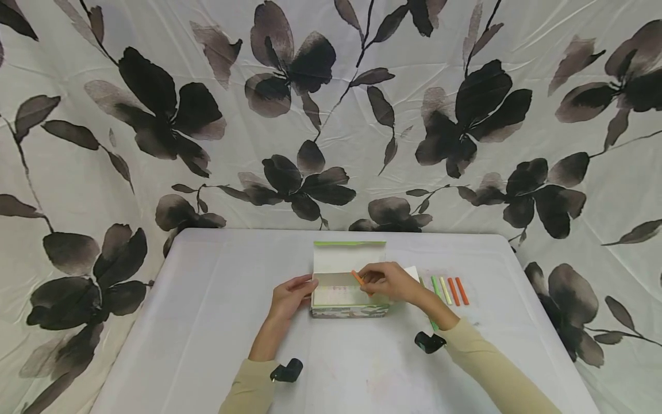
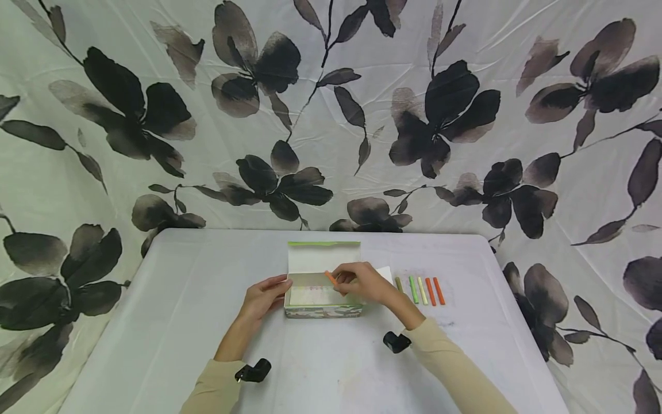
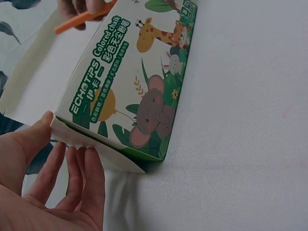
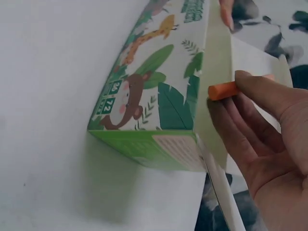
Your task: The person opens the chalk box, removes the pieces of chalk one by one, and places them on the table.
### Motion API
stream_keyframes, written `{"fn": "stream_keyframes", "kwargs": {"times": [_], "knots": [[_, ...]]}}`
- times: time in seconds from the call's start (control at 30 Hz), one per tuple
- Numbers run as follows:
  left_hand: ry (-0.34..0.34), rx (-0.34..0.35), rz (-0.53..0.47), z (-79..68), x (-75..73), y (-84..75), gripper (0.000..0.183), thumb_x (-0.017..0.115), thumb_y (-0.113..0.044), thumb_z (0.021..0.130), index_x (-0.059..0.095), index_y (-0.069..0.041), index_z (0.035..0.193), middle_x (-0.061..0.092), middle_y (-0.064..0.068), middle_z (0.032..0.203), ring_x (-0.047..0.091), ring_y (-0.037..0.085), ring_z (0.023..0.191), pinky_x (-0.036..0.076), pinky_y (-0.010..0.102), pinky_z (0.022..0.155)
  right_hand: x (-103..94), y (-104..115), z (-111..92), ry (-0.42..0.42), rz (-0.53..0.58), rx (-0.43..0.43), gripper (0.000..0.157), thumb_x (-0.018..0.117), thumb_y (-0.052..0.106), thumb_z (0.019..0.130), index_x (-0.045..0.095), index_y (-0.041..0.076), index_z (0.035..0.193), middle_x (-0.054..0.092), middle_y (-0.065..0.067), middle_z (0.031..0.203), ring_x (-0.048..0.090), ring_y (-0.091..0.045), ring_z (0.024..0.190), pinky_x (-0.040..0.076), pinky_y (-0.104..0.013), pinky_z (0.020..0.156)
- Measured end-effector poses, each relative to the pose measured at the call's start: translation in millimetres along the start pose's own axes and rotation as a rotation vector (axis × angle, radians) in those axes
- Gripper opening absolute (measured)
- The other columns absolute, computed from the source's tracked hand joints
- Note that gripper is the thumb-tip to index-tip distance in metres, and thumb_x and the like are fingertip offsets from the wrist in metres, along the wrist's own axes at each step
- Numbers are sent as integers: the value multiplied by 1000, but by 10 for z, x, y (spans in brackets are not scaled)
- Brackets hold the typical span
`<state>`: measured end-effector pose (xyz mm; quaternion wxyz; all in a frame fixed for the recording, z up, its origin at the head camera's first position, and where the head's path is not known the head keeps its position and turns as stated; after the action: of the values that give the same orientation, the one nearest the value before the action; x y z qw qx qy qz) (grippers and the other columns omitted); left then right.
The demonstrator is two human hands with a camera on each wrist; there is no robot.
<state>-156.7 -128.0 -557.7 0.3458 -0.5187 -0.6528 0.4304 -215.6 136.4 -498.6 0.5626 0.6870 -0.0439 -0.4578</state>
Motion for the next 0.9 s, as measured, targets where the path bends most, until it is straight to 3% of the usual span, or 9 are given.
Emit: {"fn": "stream_keyframes", "kwargs": {"times": [0.1,0.33,0.57,0.9], "knots": [[-1,-4,-1,-3,3,-1,45,82,-22,91,68,-1,128,71,11,113,70,25,101,58,26,77,-78,-19,-72,-67,26,28,26,76,9,94,71,-3,117,74,-7,96,72,-20,87,59,-32,80],[-5,-4,-6,17,8,11,45,82,-22,90,69,0,127,71,12,112,71,23,98,59,29,80,-266,-51,-285,-145,216,142,34,76,9,94,68,-4,124,72,-15,107,70,-25,98,59,-30,83],[-5,-16,-12,24,10,24,44,82,-20,90,69,-2,127,71,11,112,70,26,102,58,26,77,-428,-110,-538,-214,267,216,37,76,12,95,66,-3,127,71,-16,111,71,-18,100,59,-29,84],[5,-12,-12,20,3,17,45,82,-22,90,69,-2,128,71,12,113,70,30,106,59,29,82,-629,-204,-902,-303,296,297,42,76,17,96,63,-4,130,71,-18,113,73,-16,97,61,-40,87]]}}
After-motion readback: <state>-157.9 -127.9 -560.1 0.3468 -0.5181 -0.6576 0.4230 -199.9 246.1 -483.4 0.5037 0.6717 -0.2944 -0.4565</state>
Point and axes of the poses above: each hand's wrist, its own z-axis towards the middle knuckle, its own x-axis out of the palm, y = z × x, the point moved 2 cm from there along z, towards the middle knuckle
